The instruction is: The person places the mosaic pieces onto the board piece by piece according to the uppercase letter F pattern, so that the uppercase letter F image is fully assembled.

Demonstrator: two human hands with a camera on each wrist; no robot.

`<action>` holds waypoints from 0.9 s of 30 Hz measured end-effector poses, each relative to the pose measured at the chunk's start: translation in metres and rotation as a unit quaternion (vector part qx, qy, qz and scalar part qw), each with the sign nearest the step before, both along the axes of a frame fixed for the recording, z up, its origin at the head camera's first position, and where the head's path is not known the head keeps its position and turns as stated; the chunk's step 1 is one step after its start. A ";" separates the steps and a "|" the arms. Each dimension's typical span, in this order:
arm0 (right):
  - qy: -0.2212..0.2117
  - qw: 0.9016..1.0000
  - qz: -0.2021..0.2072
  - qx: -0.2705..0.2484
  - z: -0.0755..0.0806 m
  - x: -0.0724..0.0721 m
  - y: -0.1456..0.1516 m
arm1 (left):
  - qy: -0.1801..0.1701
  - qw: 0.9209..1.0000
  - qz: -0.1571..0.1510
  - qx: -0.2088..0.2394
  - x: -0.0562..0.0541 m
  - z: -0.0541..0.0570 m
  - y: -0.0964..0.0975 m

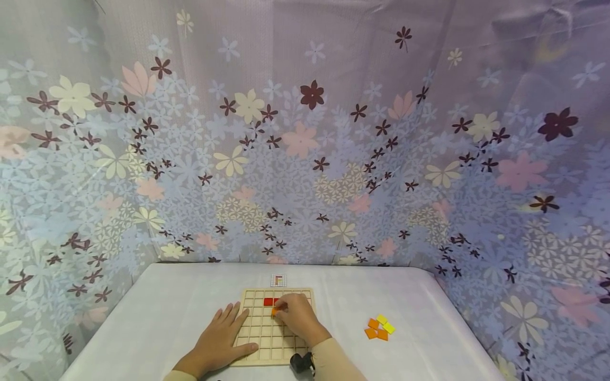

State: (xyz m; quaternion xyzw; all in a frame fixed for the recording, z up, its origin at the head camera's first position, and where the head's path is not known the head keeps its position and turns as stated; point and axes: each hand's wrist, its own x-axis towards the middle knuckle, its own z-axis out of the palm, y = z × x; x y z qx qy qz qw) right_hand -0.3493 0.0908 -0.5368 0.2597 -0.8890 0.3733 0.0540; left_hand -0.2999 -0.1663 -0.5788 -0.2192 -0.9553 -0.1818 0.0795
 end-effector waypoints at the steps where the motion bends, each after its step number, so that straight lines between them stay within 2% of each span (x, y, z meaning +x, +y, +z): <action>1: 0.000 1.000 -0.001 0.003 0.000 -0.001 -0.002 | -0.002 1.000 0.000 -0.002 0.000 0.001 0.000; 10: 0.043 0.998 0.003 0.053 0.000 -0.009 -0.021 | -0.011 1.000 0.001 -0.008 0.001 0.003 0.000; 19: 0.055 0.996 -0.005 0.069 -0.001 -0.011 -0.032 | -0.008 1.000 0.001 -0.011 -0.002 0.001 0.000; 27: 0.043 0.996 -0.019 0.074 -0.001 -0.011 -0.036 | -0.010 1.000 0.003 -0.014 -0.003 0.000 0.000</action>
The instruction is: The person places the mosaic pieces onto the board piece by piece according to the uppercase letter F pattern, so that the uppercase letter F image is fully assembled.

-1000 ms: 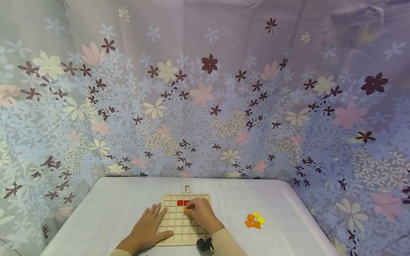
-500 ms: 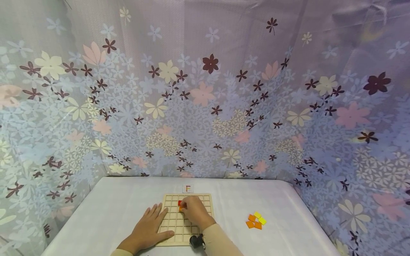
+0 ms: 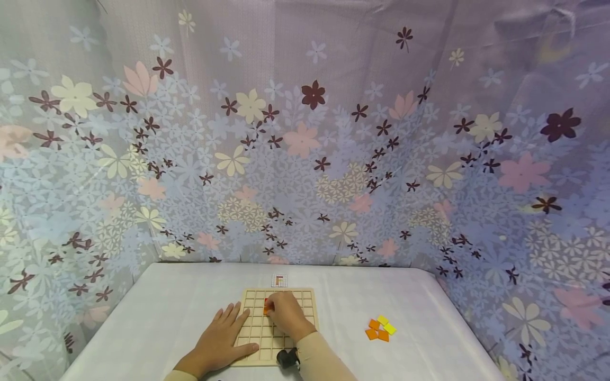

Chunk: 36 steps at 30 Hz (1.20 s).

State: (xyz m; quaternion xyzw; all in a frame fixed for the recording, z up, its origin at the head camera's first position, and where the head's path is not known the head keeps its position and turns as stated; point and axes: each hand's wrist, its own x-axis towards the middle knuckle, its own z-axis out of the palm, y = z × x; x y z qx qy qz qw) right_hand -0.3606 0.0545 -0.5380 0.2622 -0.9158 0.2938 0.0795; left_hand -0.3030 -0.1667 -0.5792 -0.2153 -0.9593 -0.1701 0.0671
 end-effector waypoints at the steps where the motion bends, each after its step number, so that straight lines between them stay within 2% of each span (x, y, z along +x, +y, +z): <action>1: -0.002 1.000 -0.002 -0.002 0.000 0.000 0.000 | 0.000 1.000 0.000 -0.001 0.000 0.000 0.000; 6: -0.009 1.000 -0.002 -0.016 -0.001 0.002 0.008 | 0.004 1.000 -0.004 -0.001 0.002 0.001 0.002; 13: -0.002 0.996 -0.014 -0.088 -0.001 0.008 0.041 | 0.000 1.000 0.001 0.007 0.005 0.007 0.003; 18: -0.006 0.991 -0.049 -0.121 -0.007 0.014 0.077 | -0.004 1.000 -0.001 0.009 0.006 0.008 0.002; 20: -0.008 0.989 -0.076 -0.128 -0.008 0.018 0.093 | -0.003 1.000 -0.003 0.011 0.006 0.006 0.003; 29: -0.007 0.978 -0.179 -0.108 -0.012 0.033 0.154 | -0.001 1.000 0.000 0.010 0.004 0.004 0.004; 36: -0.016 0.972 -0.202 -0.121 -0.010 0.044 0.195 | -0.009 1.000 0.003 0.008 0.008 0.008 0.006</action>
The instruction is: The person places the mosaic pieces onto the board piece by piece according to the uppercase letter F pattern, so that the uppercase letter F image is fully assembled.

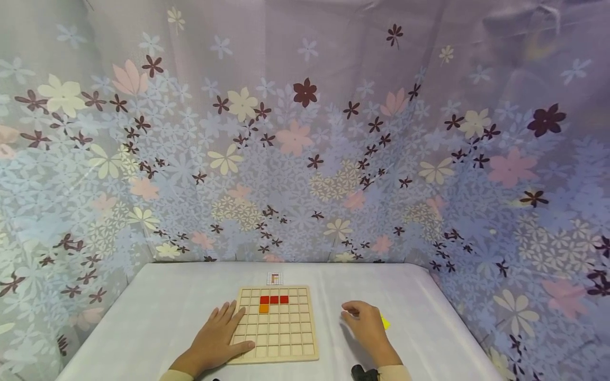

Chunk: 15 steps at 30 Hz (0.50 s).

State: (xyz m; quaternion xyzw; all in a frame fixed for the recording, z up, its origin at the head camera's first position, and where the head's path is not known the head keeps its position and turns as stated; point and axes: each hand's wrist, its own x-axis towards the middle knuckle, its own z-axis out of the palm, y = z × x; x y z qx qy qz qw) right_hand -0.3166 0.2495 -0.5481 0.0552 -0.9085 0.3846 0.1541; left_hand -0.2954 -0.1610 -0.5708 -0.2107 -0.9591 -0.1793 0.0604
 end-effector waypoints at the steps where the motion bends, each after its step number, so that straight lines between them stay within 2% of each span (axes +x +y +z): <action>1: -0.001 1.000 -0.001 -0.003 0.001 0.001 0.006 | -0.001 1.000 0.001 0.001 0.000 0.001 0.000; 6: -0.011 1.000 -0.020 -0.015 0.004 0.006 0.037 | -0.004 1.000 0.002 0.007 -0.001 -0.002 -0.001; 10: -0.033 0.999 -0.026 -0.005 0.000 0.011 0.054 | -0.005 1.000 0.004 0.003 -0.005 -0.008 -0.003; 15: -0.055 0.998 -0.005 -0.008 -0.003 0.018 0.060 | 0.003 1.000 0.003 -0.003 -0.007 -0.010 -0.004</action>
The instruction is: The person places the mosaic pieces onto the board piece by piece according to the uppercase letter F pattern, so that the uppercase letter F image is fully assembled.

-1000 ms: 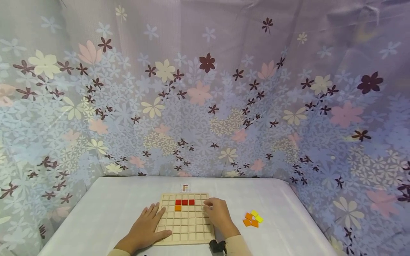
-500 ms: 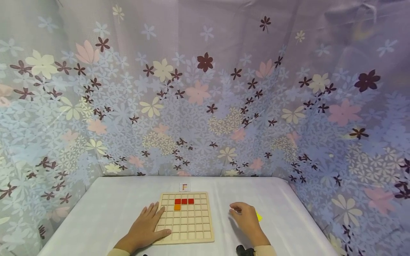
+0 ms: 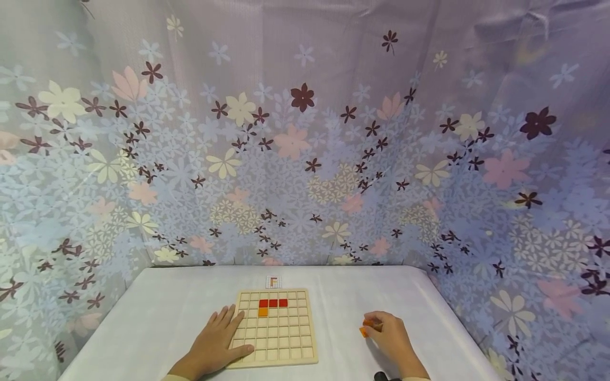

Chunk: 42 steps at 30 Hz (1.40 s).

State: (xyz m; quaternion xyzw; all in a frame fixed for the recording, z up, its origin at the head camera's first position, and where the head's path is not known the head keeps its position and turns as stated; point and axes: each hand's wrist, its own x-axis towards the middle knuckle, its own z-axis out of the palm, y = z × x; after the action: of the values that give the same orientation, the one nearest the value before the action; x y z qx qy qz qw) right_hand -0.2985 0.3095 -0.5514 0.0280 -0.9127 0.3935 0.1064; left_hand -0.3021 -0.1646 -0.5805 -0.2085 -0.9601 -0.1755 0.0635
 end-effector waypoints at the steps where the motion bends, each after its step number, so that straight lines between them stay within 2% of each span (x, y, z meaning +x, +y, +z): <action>1: 0.001 1.000 0.004 -0.002 0.000 0.001 0.000 | 0.001 1.000 -0.001 0.002 0.000 -0.001 0.000; 5: -0.002 1.000 0.016 -0.001 0.002 0.003 0.000 | 0.004 1.000 -0.004 0.003 -0.001 -0.001 0.000; 12: -0.005 0.997 -0.005 0.078 0.001 0.003 0.003 | 0.007 1.000 -0.004 0.003 -0.001 -0.002 0.000; 26: 0.020 0.994 0.014 0.103 -0.005 0.004 -0.006 | -0.002 1.000 -0.005 0.006 0.001 0.003 0.000; 36: 0.008 0.997 -0.006 0.074 -0.004 0.005 -0.015 | -0.001 1.000 -0.006 0.008 0.004 0.004 0.001; 42: 0.032 0.997 -0.008 0.063 -0.002 0.008 -0.020 | -0.005 1.000 -0.006 0.010 0.007 0.007 0.002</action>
State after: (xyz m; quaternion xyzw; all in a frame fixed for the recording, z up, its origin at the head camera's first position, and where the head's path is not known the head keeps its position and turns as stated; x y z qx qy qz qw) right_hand -0.2903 0.2898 -0.5535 0.0403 -0.9322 0.3329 0.1364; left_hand -0.2955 -0.1630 -0.5730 -0.2132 -0.9572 -0.1863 0.0595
